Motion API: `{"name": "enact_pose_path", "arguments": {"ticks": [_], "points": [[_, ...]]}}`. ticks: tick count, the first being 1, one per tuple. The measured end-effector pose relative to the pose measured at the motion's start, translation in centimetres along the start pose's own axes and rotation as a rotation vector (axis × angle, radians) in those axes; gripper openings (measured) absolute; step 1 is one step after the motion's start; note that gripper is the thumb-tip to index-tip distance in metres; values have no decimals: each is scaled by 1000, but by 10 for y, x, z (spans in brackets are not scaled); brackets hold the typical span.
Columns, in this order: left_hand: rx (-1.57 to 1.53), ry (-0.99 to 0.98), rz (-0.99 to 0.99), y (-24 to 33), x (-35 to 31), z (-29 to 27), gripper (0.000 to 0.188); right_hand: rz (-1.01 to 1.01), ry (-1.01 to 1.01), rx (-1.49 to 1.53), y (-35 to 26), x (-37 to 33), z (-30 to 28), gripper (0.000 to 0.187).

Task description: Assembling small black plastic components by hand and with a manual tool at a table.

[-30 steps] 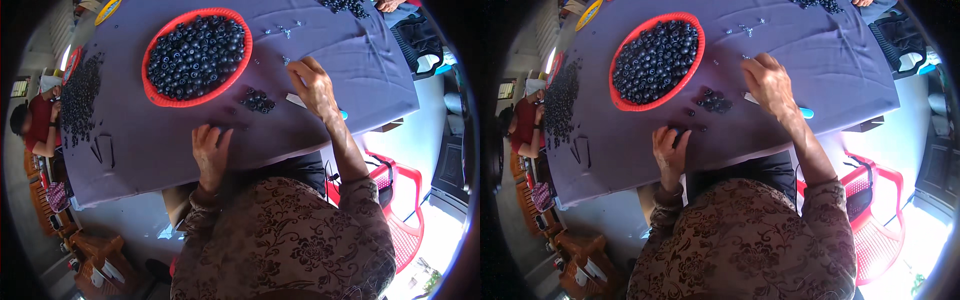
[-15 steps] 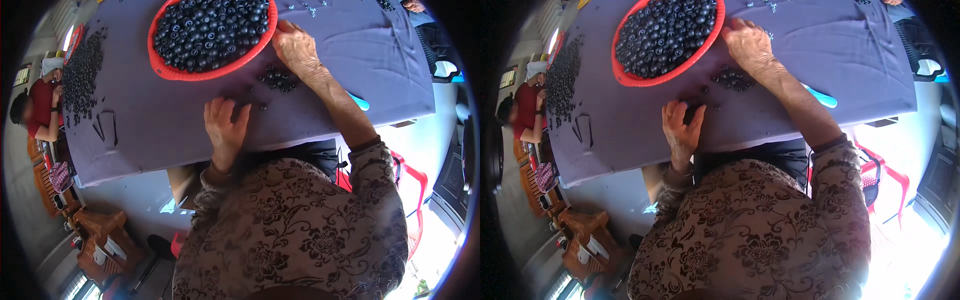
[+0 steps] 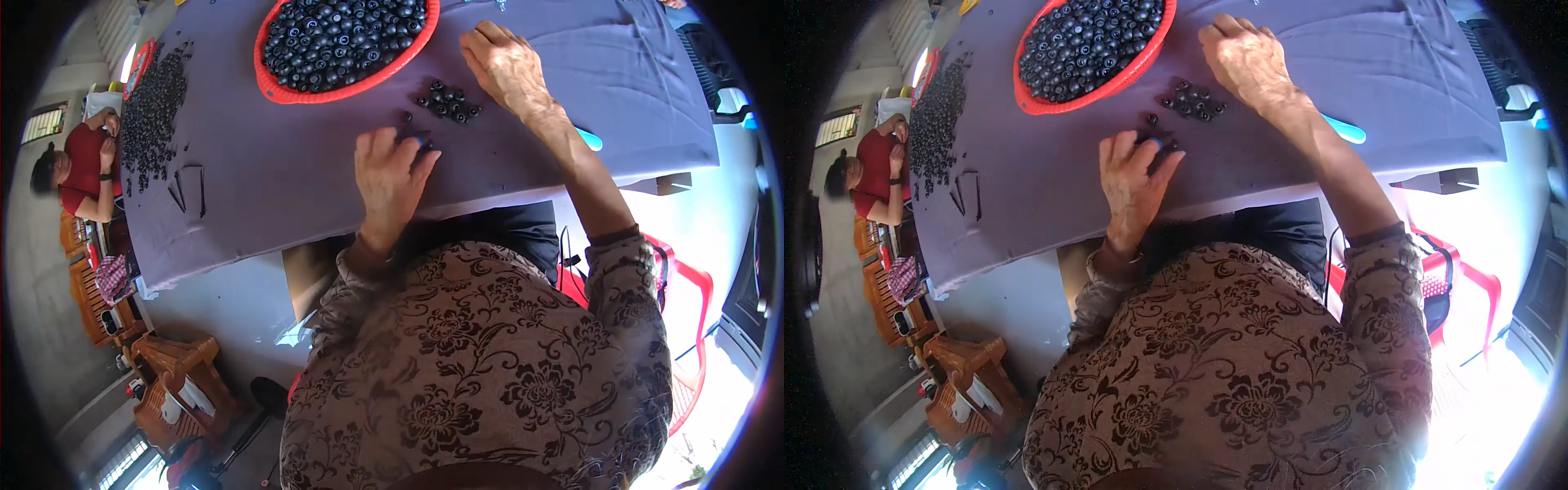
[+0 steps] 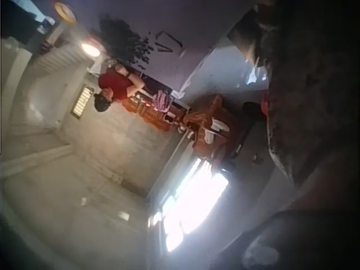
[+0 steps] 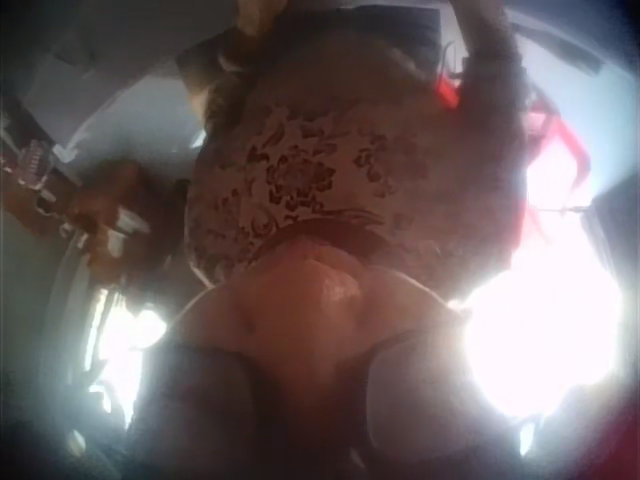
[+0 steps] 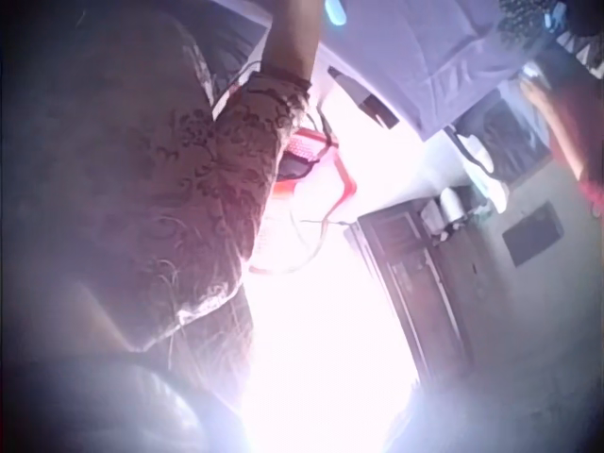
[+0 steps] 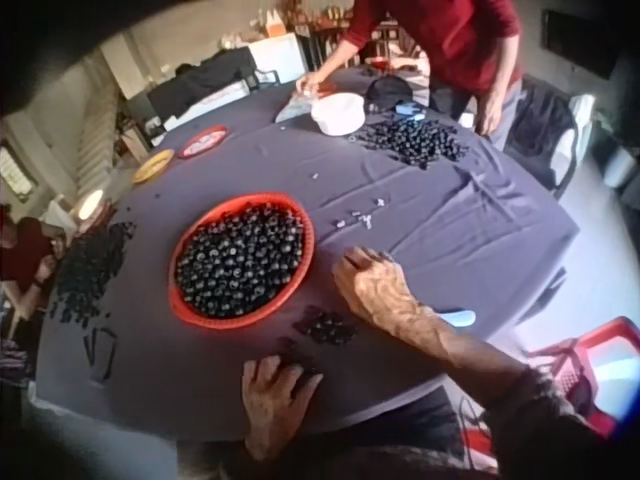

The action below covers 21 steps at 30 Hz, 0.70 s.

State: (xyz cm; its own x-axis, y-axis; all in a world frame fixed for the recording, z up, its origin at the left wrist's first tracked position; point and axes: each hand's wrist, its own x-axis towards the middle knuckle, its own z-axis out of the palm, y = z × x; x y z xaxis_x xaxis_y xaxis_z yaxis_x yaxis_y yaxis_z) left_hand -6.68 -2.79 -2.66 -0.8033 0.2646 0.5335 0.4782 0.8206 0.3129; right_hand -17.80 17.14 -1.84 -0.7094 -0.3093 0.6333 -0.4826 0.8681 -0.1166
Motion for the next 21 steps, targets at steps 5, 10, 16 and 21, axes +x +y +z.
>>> {"name": "enact_pose_path", "arguments": {"ticks": [5, 10, 16, 21], "points": [[-81, -30, -40, 7, 2, -2, 15, 282, -129, 647, -25, -22, -59, 8], [-1501, -125, -688, 19, 4, -39, 20, 412, -165, 858, -43, -59, -68, 9], [-1826, -131, -721, 25, -3, -51, 21, 376, -145, 719, -45, -76, -57, 10], [-1853, -205, -675, 25, -8, -57, 20, 349, -142, 625, -42, -87, -50, 10]]}}
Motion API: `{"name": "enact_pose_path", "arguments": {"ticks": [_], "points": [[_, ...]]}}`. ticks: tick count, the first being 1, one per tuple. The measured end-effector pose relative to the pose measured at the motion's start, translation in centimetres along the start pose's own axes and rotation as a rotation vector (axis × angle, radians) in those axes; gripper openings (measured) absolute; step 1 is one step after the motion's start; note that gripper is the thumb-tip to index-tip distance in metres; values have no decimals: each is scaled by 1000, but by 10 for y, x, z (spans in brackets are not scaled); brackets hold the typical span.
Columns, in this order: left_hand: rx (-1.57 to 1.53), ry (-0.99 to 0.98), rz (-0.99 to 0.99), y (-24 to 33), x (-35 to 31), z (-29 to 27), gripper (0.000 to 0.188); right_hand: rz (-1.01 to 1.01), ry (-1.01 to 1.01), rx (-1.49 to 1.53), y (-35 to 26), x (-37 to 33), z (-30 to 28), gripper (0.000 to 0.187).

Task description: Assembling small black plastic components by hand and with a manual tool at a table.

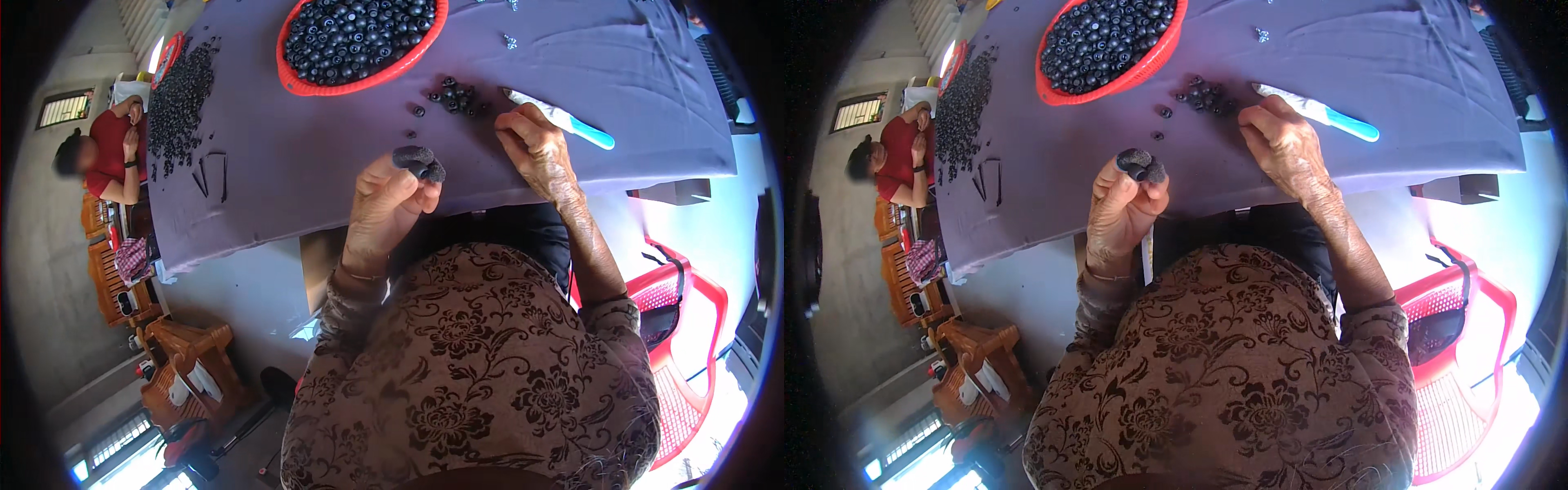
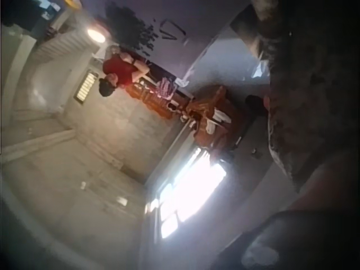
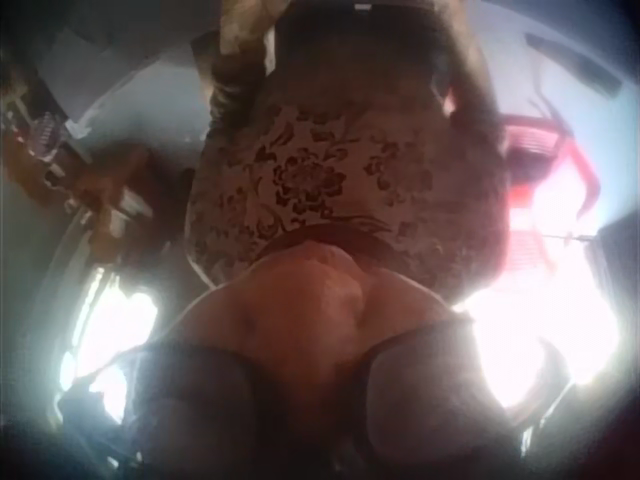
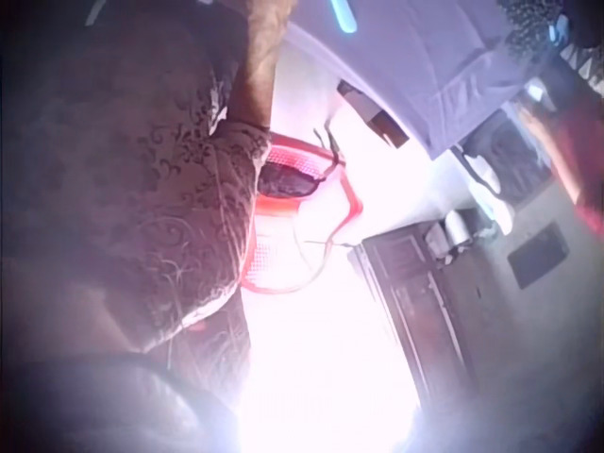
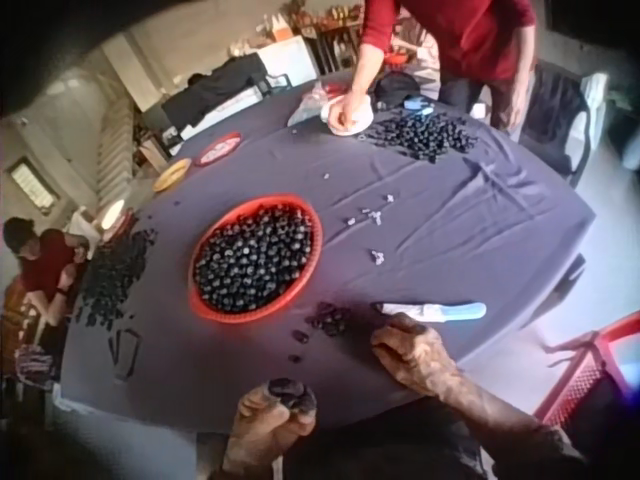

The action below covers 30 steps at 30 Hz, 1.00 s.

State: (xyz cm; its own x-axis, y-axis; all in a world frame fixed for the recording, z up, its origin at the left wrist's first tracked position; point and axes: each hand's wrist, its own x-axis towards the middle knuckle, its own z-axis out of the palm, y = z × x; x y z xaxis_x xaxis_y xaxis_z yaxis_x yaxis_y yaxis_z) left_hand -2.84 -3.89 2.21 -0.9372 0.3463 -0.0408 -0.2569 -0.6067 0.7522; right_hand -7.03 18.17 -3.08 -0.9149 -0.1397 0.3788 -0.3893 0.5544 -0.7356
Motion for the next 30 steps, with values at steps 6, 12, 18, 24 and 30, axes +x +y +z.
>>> {"name": "enact_pose_path", "arguments": {"ticks": [6, 12, 18, 24, 30], "points": [[-71, 46, -19, -4, -10, -10, 17, 29, 17, -63, 5, -4, 0, 11], [-90, 242, -92, -4, -39, -39, 10, 7, 13, -147, 4, -4, 4, 15], [-132, 353, -102, -5, -44, -48, 6, -15, 37, -181, -5, -3, 4, 18], [-57, 351, -92, -3, -39, -46, 5, -297, 135, -147, -42, 11, 33, 20], [-237, 301, -74, -1, -32, -54, 5, -270, 55, -207, -43, 20, 85, 19]]}}
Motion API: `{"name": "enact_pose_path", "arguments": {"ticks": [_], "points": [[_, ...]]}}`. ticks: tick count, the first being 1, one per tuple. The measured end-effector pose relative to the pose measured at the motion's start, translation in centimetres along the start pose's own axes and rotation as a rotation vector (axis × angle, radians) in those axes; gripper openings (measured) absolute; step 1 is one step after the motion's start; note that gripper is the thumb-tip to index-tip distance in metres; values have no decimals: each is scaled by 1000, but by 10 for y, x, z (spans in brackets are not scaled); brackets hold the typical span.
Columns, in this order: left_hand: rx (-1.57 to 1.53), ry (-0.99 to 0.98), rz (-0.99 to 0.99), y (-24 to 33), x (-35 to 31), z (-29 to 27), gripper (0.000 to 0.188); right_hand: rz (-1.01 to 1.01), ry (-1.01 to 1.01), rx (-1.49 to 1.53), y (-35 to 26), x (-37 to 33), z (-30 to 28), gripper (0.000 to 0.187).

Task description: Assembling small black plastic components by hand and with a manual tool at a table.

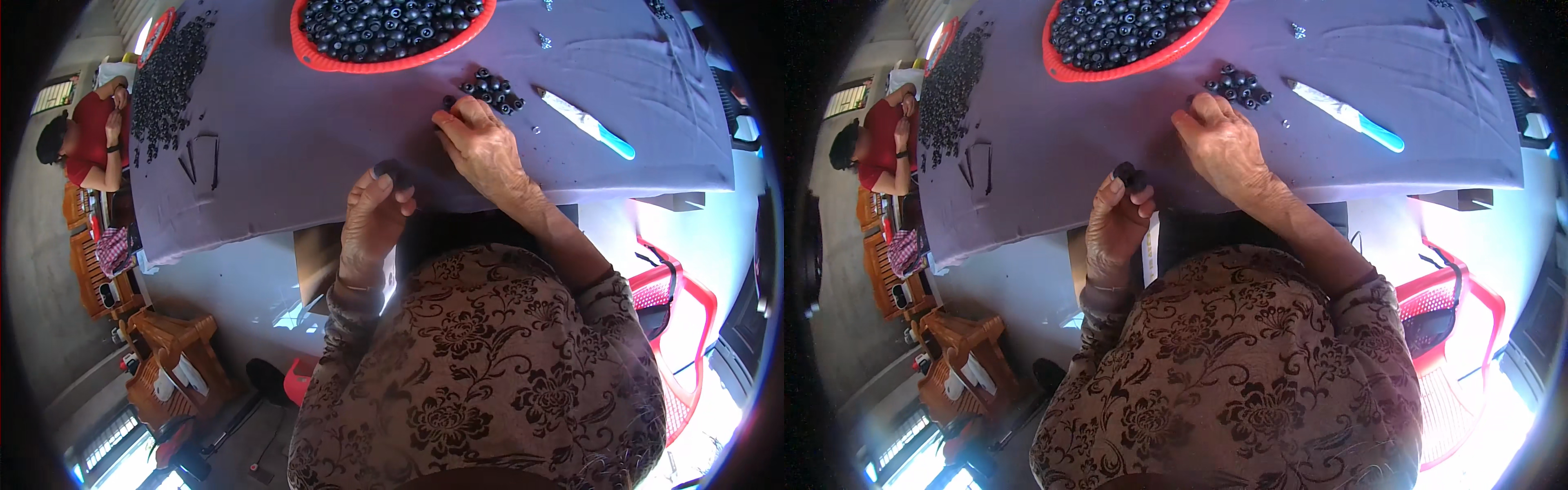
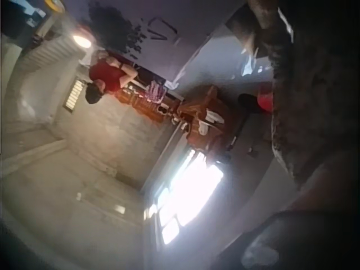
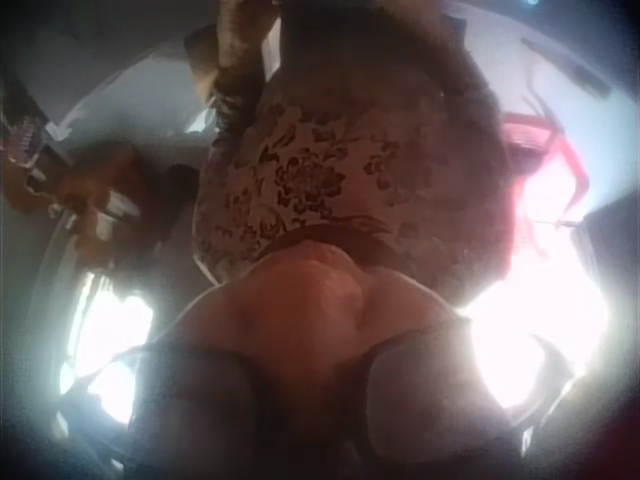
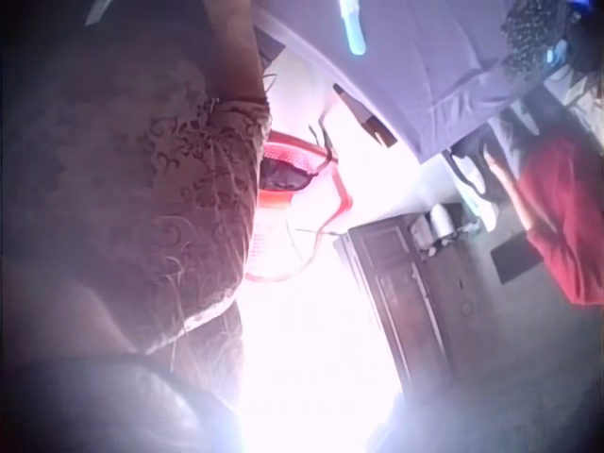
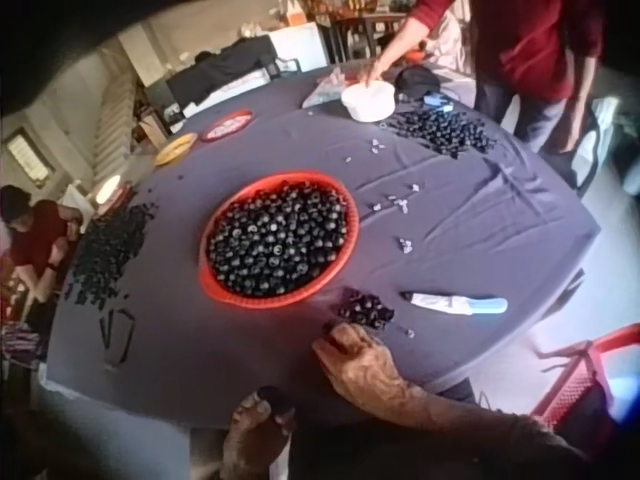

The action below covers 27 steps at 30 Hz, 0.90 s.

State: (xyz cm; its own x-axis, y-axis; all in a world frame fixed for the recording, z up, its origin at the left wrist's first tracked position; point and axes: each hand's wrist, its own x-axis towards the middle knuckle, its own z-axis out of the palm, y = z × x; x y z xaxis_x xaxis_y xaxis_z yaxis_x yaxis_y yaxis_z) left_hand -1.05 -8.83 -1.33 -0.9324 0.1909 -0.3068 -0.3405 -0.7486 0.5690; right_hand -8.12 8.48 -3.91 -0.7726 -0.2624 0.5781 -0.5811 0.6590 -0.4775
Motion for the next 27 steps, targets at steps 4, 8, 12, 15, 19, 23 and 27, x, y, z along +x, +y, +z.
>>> {"name": "enact_pose_path", "arguments": {"ticks": [4, 8, 12, 15, 19, 23, 27], "points": [[-5, 77, 1, 2, 4, 0, 4, -36, -45, -141, 0, -4, 5, 19], [27, 91, 0, 0, 15, 3, 2, -87, -32, -248, -5, -6, 2, 18], [19, 87, -16, -2, 22, 12, 2, -115, 8, -155, -8, -7, -7, 17], [-3, 15, -39, -1, 22, 25, 5, 204, 6, 476, -13, -6, -31, 15], [0, -94, -66, 0, 20, 45, 14, 585, -171, 996, -8, -5, -61, 9], [49, -132, -100, -7, 22, 54, 15, 631, -67, 1024, -2, -17, -61, 13], [205, -61, -58, -17, 20, 59, 17, 31, 63, 165, 6, -28, -31, 19]]}}
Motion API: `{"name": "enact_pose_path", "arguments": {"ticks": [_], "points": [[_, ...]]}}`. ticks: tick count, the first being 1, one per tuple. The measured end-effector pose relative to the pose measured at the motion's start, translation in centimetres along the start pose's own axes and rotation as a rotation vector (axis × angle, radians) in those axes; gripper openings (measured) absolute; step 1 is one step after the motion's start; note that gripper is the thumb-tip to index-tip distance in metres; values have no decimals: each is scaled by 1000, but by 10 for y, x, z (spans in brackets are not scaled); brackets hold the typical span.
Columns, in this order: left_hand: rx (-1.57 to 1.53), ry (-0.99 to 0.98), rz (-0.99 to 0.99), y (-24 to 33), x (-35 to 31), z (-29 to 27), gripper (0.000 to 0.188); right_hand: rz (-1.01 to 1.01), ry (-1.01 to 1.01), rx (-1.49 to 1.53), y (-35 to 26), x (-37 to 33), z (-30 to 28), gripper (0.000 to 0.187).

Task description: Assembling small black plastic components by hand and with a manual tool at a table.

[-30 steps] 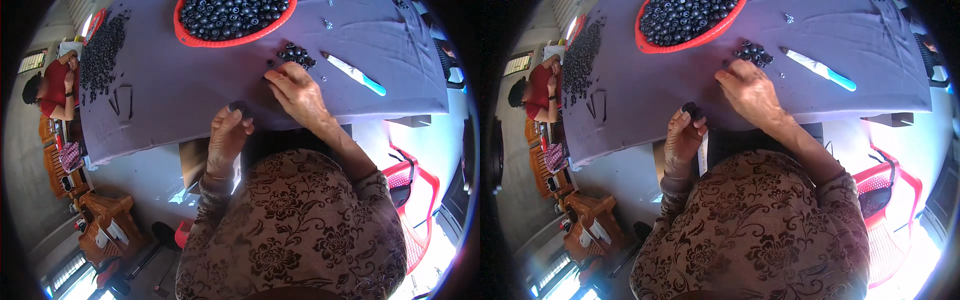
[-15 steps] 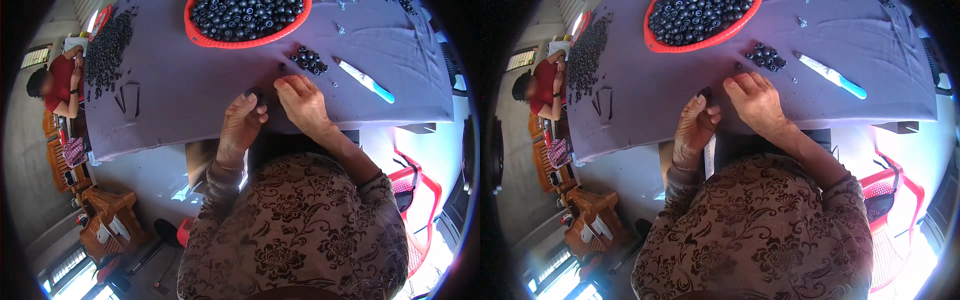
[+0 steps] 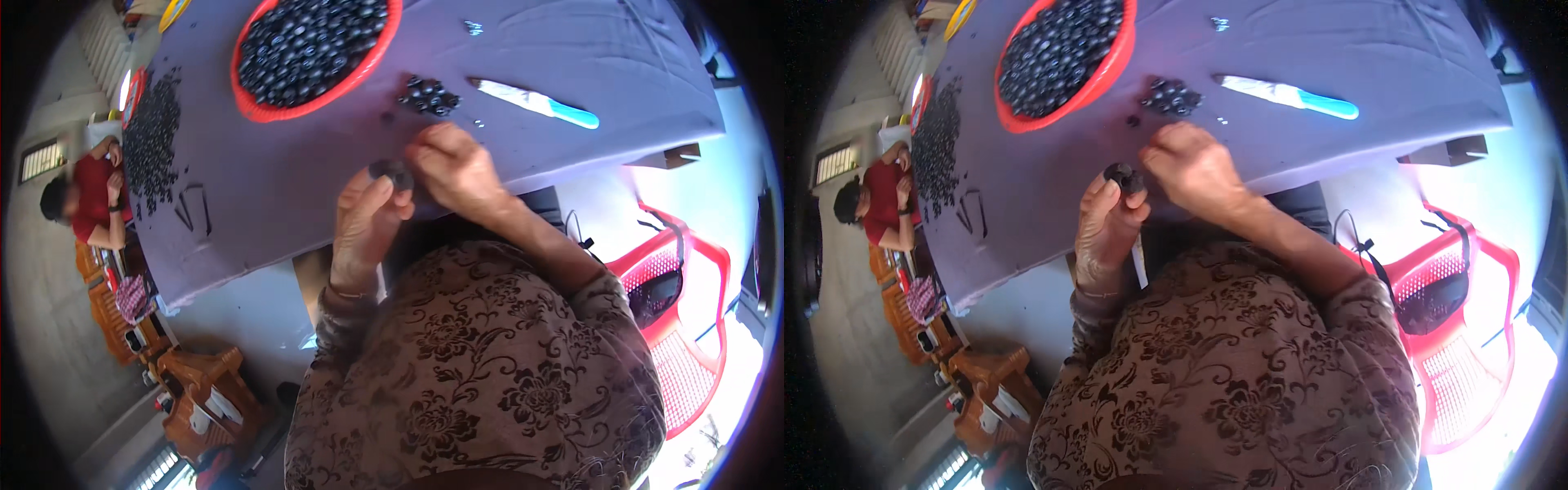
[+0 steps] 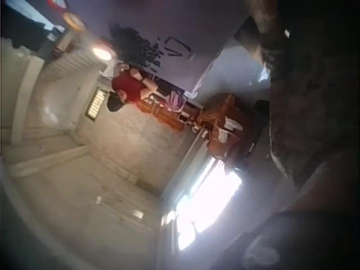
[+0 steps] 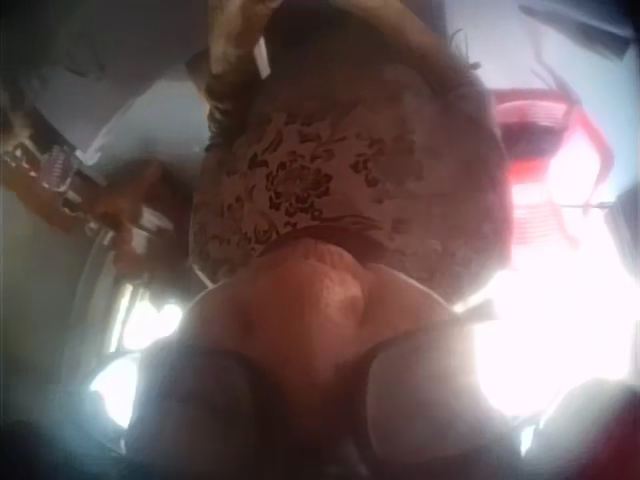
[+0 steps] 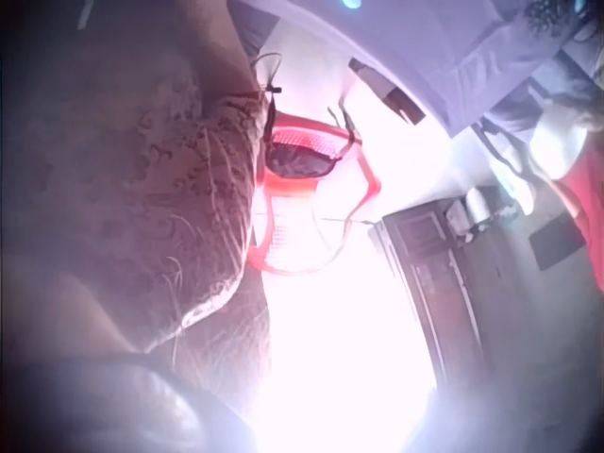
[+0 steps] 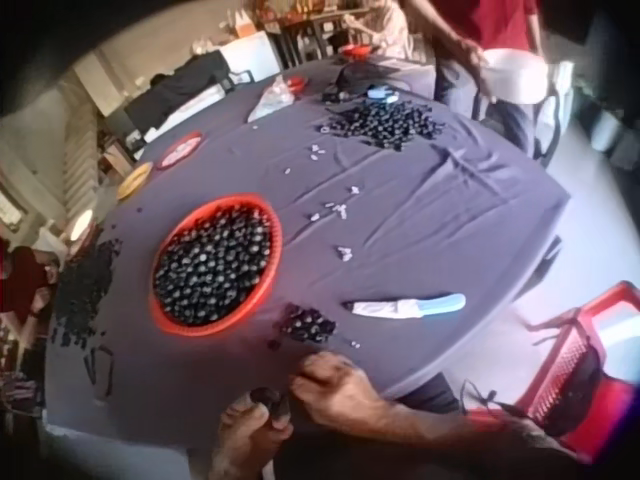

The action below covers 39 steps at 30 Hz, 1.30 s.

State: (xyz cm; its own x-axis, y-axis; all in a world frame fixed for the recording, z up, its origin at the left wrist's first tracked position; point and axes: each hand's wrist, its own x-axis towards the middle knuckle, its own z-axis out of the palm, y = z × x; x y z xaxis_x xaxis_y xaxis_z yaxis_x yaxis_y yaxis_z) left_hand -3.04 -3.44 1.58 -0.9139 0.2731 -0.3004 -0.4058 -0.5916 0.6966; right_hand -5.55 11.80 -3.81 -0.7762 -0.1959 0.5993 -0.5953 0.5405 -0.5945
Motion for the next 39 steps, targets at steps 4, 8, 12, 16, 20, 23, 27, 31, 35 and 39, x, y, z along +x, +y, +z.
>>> {"name": "enact_pose_path", "arguments": {"ticks": [4, 8, 12, 16, 20, 23, 27, 31, 35, 39], "points": [[233, 220, 113, -12, 5, -25, 22, -12, -108, -205, -1, -1, 5, 24], [204, 221, 148, -15, 13, -33, 18, 25, -12, -189, 1, -3, 1, 26], [78, 210, 104, -18, 15, -29, 15, 119, 143, -180, 12, -5, -30, 28], [88, 192, 84, -14, 15, -28, 15, 206, 104, -315, 27, -11, -42, 25], [105, 164, 76, -14, 15, -28, 11, 200, 51, -412, 26, -6, -36, 22], [45, 154, 62, -18, 15, -32, 9, 173, 62, -460, 32, -9, -34, 19], [3, 125, 28, -14, 12, -34, 12, 243, 32, -258, 18, -3, -48, 15], [2, 44, -30, -2, 0, -5, 13, 589, -110, 599, -25, 15, -68, 14], [67, 1, 0, 4, -9, 10, 14, 369, -75, 756, -36, 21, -66, 15], [85, -26, -5, 5, -14, 20, 13, 218, -71, 685, -35, 21, -62, 18]]}}
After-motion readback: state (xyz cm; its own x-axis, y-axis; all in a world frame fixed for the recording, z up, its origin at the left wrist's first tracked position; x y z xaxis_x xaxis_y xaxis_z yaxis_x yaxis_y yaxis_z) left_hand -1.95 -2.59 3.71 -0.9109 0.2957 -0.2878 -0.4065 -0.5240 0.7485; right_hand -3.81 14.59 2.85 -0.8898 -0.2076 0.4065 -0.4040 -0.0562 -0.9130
